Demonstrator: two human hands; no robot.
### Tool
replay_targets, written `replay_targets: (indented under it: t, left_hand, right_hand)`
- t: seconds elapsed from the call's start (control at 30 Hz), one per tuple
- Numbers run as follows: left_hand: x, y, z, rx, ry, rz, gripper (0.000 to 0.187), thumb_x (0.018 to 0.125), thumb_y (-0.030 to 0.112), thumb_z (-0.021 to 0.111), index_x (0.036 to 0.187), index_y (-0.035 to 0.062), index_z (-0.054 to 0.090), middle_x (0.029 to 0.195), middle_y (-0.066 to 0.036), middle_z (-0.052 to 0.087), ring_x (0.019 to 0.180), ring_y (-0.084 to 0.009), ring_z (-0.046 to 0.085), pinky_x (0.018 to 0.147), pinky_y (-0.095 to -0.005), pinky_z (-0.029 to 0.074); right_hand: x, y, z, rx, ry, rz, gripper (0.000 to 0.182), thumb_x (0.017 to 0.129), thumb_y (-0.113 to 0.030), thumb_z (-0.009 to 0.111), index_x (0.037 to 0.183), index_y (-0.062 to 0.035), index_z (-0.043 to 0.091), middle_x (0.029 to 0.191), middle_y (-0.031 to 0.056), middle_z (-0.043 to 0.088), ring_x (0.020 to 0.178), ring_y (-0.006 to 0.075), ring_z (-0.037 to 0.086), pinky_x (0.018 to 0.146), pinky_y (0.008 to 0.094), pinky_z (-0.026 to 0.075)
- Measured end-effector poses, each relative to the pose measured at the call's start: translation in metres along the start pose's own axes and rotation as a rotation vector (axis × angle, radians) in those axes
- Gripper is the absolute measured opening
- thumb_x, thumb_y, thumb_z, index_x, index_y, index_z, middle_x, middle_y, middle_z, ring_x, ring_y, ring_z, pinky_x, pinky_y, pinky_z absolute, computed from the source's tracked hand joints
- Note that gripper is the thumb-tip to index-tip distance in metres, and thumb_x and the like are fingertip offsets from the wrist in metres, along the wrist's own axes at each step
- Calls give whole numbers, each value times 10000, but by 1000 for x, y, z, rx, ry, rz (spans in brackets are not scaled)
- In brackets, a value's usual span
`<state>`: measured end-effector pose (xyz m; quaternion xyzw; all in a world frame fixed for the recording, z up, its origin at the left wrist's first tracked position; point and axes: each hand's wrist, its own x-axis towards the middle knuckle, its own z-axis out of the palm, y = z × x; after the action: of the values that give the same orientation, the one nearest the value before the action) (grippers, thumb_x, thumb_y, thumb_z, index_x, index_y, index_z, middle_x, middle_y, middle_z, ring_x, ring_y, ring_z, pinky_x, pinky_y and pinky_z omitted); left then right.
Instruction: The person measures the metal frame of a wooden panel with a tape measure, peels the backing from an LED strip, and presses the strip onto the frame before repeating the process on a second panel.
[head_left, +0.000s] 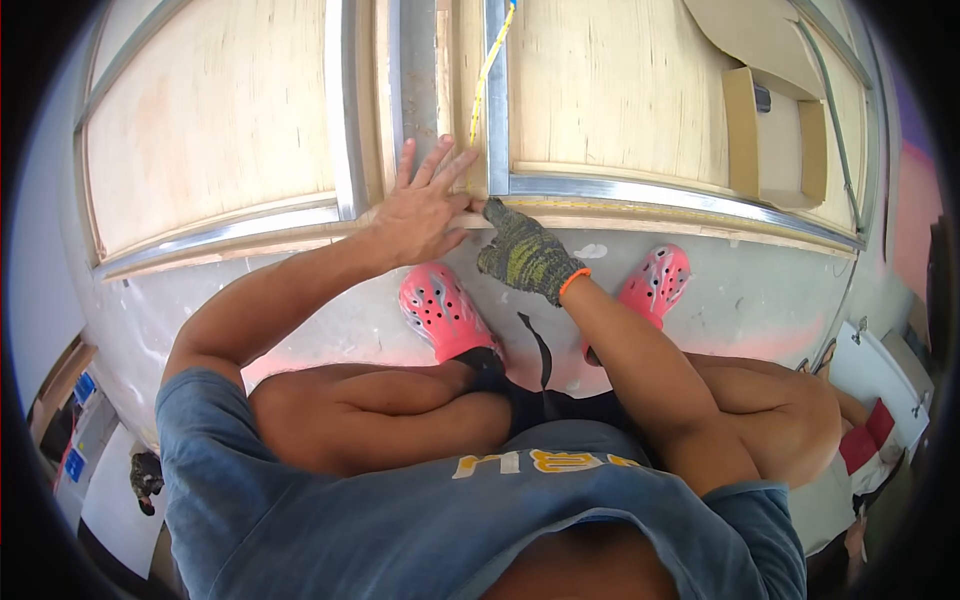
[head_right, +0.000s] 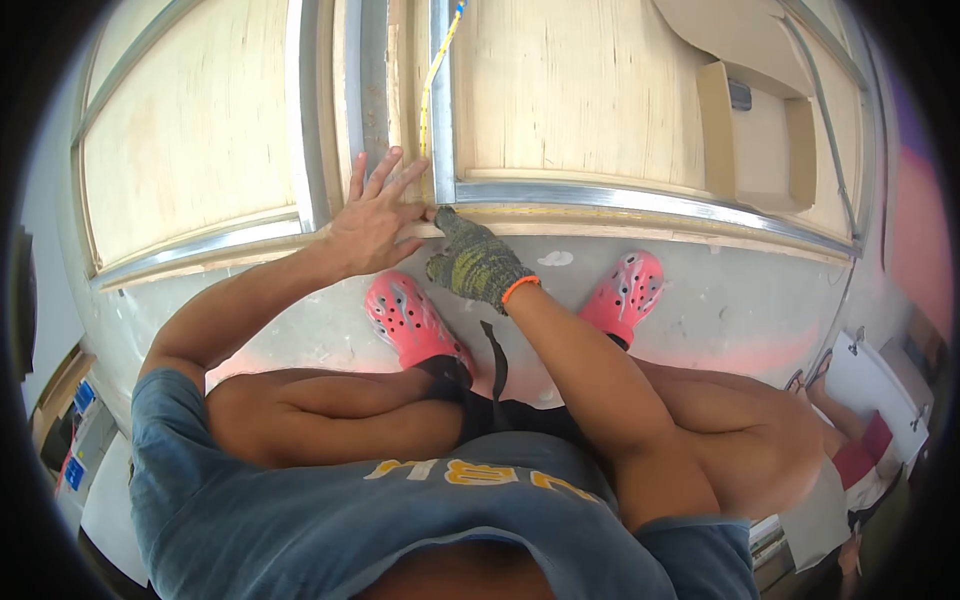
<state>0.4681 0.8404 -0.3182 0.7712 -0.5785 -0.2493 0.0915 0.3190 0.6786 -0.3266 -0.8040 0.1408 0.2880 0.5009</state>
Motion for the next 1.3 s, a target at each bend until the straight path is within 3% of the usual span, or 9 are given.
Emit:
replay_targets:
  t: [0.3,0.47,0.53,0.6,0.8,0.9,1.07,1.17,1.3]
  left_hand:
    - [14,-6,-30,-29,-179,19,336,853,343,766,1150,184,778,1637,-154,330,1575,-438,119,1231,-721,26]
    - [34,-38,-20,-175,415,-255,343,851,281,736,1152,117,735,1459,-164,500,1487,-438,306,1224,-594,206]
    - [49,-43,-27,-145,455,-258,366,852,282,736,1173,106,724,1447,-165,506,1453,-433,338,1203,-573,241]
    - [65,-42,-40,-123,492,-255,390,853,282,736,1194,95,713,1436,-166,512,1419,-427,370,1182,-551,276]
    - [101,-47,-73,-336,185,-462,307,834,314,769,1012,64,776,1229,-180,658,1185,-366,578,1091,-469,410]
    - [109,-57,-73,-389,132,-432,282,828,315,778,893,41,779,1039,-166,728,965,-330,683,975,-432,507]
    - [118,-61,-81,-511,481,-535,518,851,293,767,1286,33,661,892,-153,747,911,-318,720,846,-412,566]
    - [139,-73,-118,-649,446,-489,661,886,267,731,1476,76,500,968,-181,752,872,-296,740,800,-403,578]
    - [184,-102,-131,-1113,414,-411,443,951,246,715,1324,23,626,956,-97,750,868,-220,718,783,-336,575]
  right_hand:
    - [11,11,-12,-74,-96,-87,728,893,-283,698,1535,-48,447,1506,211,538,1358,376,542,1159,415,429]
    - [3,12,-1,26,-58,-41,725,887,-293,694,1523,-35,460,1495,212,551,1356,383,544,1158,416,429]
    - [-1,2,-4,-55,76,-174,724,884,-295,696,1520,-34,467,1480,213,566,1344,388,554,1151,418,436]
    - [-6,-33,-25,-200,-56,52,700,878,-299,712,1488,-28,502,1425,224,606,1303,395,587,1133,426,449]
    - [33,-60,-139,461,433,-92,388,864,-267,750,1162,-46,636,1010,149,740,807,261,726,747,373,583]
    - [96,-46,-185,409,568,85,323,884,-282,746,1082,-49,644,904,83,703,700,187,669,668,337,566]
    - [150,-50,-206,899,414,274,300,906,-346,749,999,-71,672,793,27,632,619,170,595,589,335,541]
    - [159,-56,-200,675,494,157,251,919,-301,756,993,-76,674,815,44,654,687,159,613,609,335,527]
    - [154,-64,-192,432,619,-15,293,903,-288,755,1021,-36,663,836,75,666,736,177,625,656,360,506]
